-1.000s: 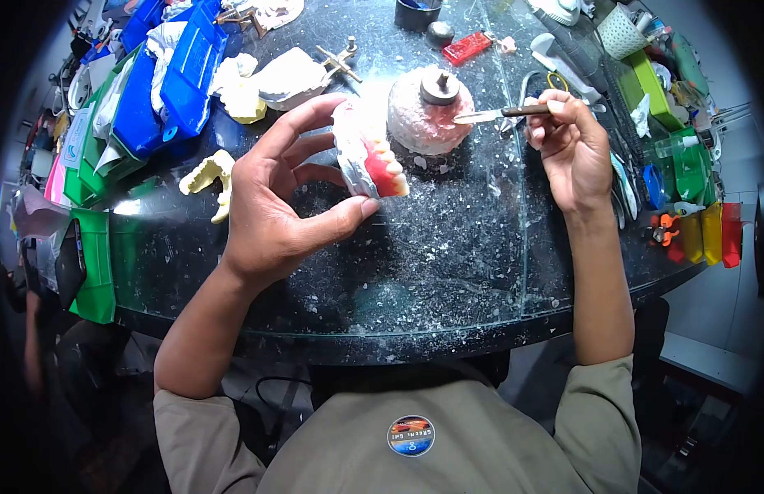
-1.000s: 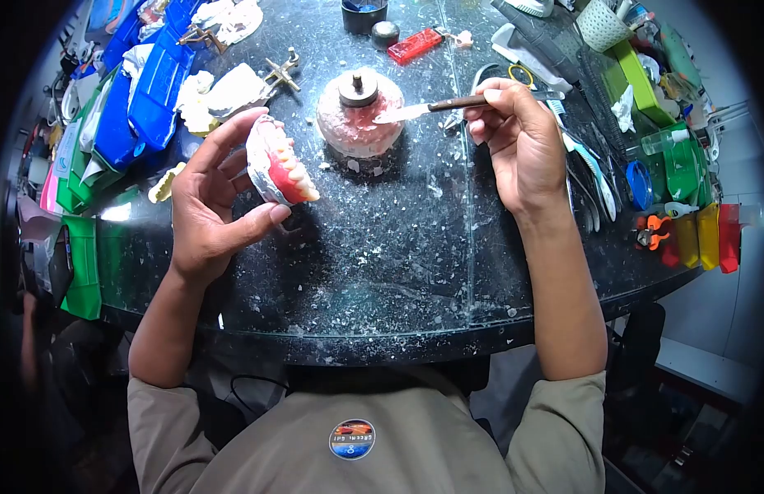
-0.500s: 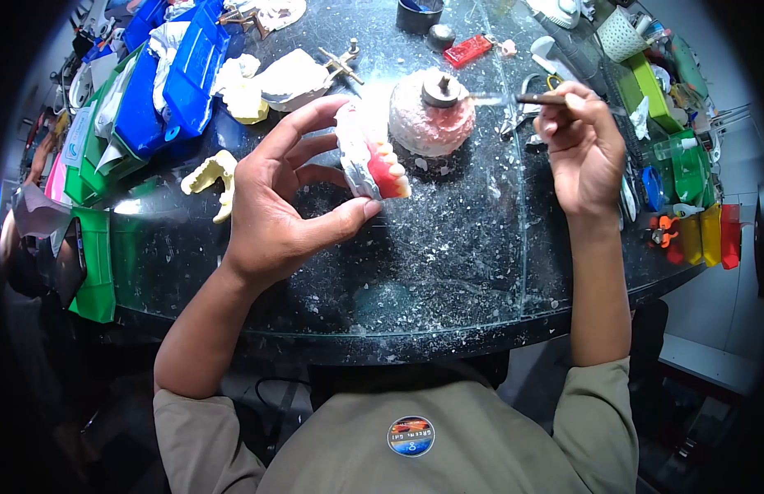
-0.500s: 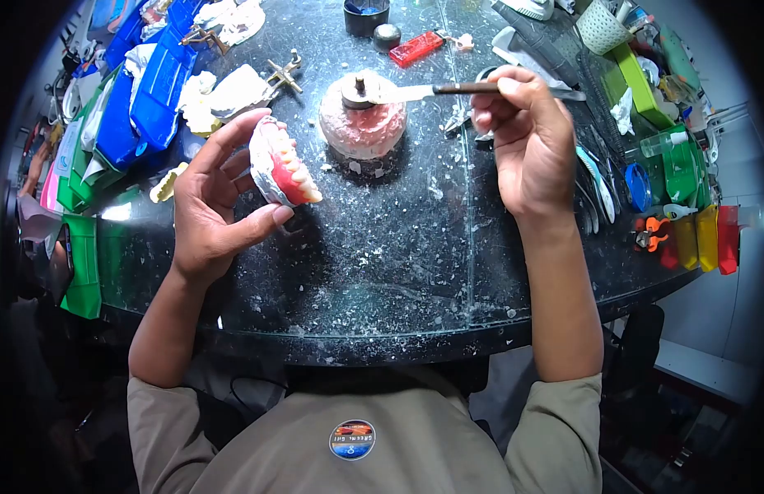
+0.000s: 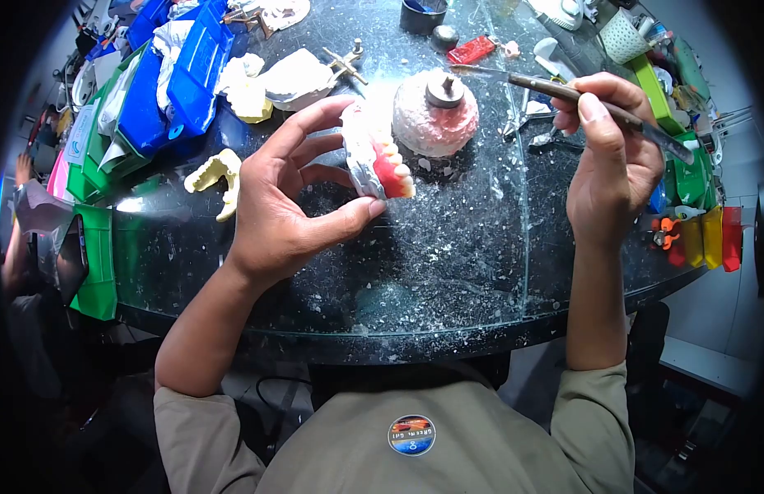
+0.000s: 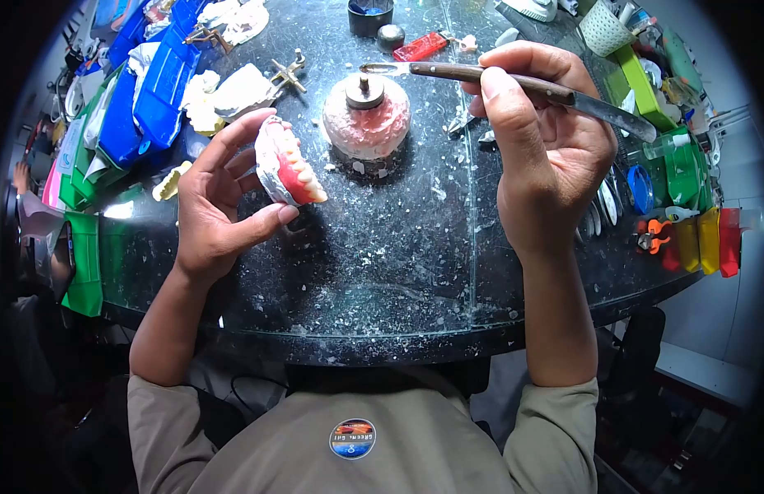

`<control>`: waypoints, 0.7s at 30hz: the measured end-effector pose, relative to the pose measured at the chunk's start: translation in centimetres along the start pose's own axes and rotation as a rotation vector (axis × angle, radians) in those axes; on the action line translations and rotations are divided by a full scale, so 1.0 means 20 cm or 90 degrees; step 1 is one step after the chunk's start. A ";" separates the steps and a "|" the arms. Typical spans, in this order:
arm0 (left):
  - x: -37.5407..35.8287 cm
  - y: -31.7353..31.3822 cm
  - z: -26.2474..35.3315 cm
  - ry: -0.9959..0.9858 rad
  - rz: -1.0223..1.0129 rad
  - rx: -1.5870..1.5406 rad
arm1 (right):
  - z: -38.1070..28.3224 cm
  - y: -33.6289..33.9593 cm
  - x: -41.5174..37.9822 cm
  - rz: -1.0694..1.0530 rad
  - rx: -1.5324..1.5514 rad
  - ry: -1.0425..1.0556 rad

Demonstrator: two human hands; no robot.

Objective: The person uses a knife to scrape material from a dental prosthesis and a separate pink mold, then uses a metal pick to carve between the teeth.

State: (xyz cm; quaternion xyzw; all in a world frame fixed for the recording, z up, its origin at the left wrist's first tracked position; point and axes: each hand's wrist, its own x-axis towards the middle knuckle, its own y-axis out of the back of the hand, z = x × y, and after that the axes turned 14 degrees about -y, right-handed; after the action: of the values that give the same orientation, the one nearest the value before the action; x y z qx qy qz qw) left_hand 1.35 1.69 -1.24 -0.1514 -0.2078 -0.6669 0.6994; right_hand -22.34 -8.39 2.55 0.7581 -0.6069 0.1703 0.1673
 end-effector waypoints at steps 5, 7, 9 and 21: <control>0.00 0.00 0.00 0.001 0.000 0.009 | -0.01 0.00 0.00 0.003 -0.005 0.000; 0.00 0.00 0.01 0.007 0.000 0.001 | -0.01 -0.01 0.00 0.002 -0.007 0.003; 0.00 0.00 0.01 0.009 -0.001 -0.003 | -0.01 -0.01 0.00 0.001 -0.006 0.004; 0.00 0.00 0.00 -0.003 -0.007 0.006 | -0.01 -0.01 -0.01 0.006 -0.012 0.000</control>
State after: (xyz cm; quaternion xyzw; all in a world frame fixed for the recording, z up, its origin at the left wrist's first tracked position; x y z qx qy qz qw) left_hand 1.37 1.70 -1.17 -0.1487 -0.2130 -0.6693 0.6961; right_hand -22.24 -8.13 2.75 0.7536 -0.6120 0.1655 0.1737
